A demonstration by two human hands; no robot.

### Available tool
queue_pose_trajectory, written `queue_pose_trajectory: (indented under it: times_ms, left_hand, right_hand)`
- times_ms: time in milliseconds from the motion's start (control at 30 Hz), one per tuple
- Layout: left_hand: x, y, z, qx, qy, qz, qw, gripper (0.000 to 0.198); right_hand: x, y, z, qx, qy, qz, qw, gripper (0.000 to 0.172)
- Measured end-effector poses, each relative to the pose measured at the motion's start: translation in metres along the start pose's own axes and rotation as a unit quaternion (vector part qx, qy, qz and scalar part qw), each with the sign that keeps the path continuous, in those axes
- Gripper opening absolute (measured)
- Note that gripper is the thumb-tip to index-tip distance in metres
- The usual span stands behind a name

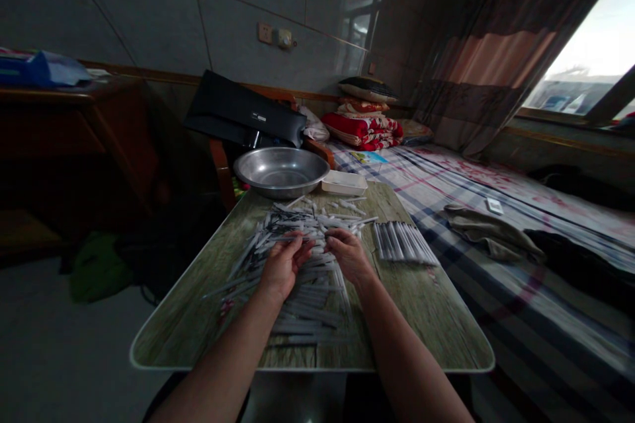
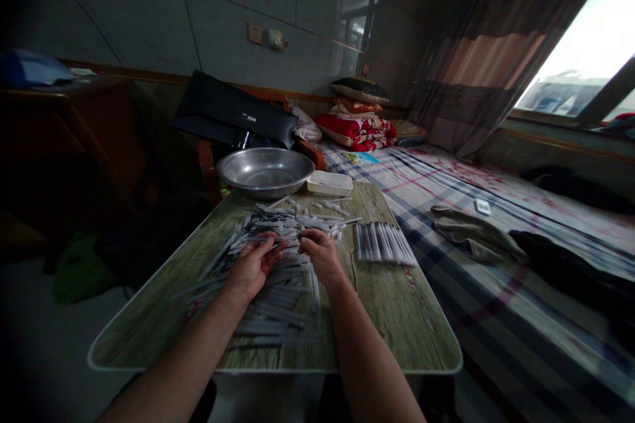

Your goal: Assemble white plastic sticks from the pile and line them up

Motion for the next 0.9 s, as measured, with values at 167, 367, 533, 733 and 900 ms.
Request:
queue_pose_trajectory:
  times_ms: [167,367,533,733,900]
  left_hand:
    - [-0.0006,-0.0001,0.0000,0.000,0.000,-0.002,1.000,0.016]
    - [-0.0004,0.0005,-0.0008,-0.006,-0.003,-0.006,1.000,0.016]
    - [-0.0005,0.0004,-0.0008,0.003,-0.018,-0.014,1.000,0.022]
    - [-0.0005,0.0007,-0.0024,0.026,-0.030,-0.014,0.999,0.027]
    - [-0.0013,0.0003,-0.0019,0.040,-0.034,0.000,0.999,0.026]
  right_hand:
    - [-0.0032,-0.0029,-0.0044,0.042,-0.015,-0.007,0.999,0.020]
    - [-0.0047,-0.0006,-0.0055,0.048,-0.029,-0.011,0.998,0.021]
    - [-0.0053,-0.0046,-0.0045,0.027,-0.040,-0.043,0.998,0.026]
    - [-0.0045,-0.0079,-0.0044,0.003,-0.019,-0.038,0.999,0.025]
    - [-0.0038,-0.0058,-0.0042,0.006,-0.012,-0.032,0.999,0.027]
Point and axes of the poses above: each hand's wrist, its own x-axis towards the middle knuckle, its own y-axis out of the back of the hand, z = x × y, the point moved 1 cm from there along x, towards the middle knuckle, and after that the axes turned 7 degrees about x, right-handed, at the moved point
